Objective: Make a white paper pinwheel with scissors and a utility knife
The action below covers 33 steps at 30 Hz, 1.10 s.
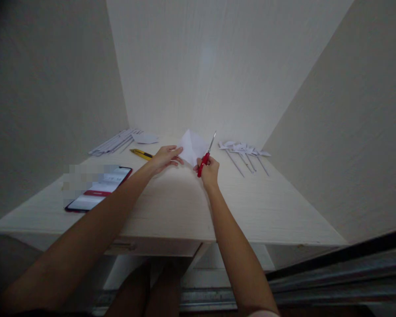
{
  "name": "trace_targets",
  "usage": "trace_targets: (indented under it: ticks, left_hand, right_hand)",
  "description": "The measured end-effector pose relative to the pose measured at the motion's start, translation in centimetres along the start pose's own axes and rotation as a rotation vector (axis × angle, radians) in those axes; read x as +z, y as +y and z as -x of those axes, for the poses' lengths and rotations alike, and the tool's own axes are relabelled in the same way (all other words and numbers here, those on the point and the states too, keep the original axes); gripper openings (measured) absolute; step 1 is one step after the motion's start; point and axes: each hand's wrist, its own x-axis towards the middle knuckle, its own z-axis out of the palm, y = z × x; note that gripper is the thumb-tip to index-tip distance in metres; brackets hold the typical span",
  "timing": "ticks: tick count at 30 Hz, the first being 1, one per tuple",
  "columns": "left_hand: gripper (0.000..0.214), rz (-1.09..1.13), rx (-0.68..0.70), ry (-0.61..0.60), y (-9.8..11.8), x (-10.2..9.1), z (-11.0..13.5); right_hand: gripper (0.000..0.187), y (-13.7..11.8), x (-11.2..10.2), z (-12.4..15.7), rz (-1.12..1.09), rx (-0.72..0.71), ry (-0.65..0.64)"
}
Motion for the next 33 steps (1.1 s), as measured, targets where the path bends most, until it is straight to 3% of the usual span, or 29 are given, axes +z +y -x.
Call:
trace_targets:
  ticks: [4,10,16,20,26,28,33]
  left_hand:
    - [0.012,-0.011,0.081,0.009,0.3,0.7,0.2]
    - [0.007,-0.026,0.168,0.162,0.9,0.3,0.0]
    - [0.028,-0.139,0.244,0.351,1.4,-0.8,-0.3]
    - [0.018,-0.212,0.309,0.4,1.2,-1.6,-0.7]
    - [0.014,-0.225,0.405,0.477,1.2,-2.3,-0.9]
    - [0.018,-0.187,0.417,0.48,1.5,-2.0,-0.7]
    - [0.023,-0.178,0.392,0.332,1.9,0.1,0.0]
  right_hand:
    - [0.018,-0.3,0.2,0.2,-0.001,-0.042,-0.002]
    - [0.036,-0.1,-0.4,0.0,-0.051,0.0,-0.068]
    - [0.043,0.3,-1.2,-0.3,0.16,0.045,-0.217]
    - [0.041,-0.5,-1.3,0.4,0.275,0.026,-0.323]
    - [0.047,-1.7,-0.6,1.4,0.141,0.101,-0.386]
    - [0.047,-1.8,0.1,1.5,0.045,0.153,-0.401]
    - [0.032,-1.1,1.3,1.5,-0.087,0.086,-0.219]
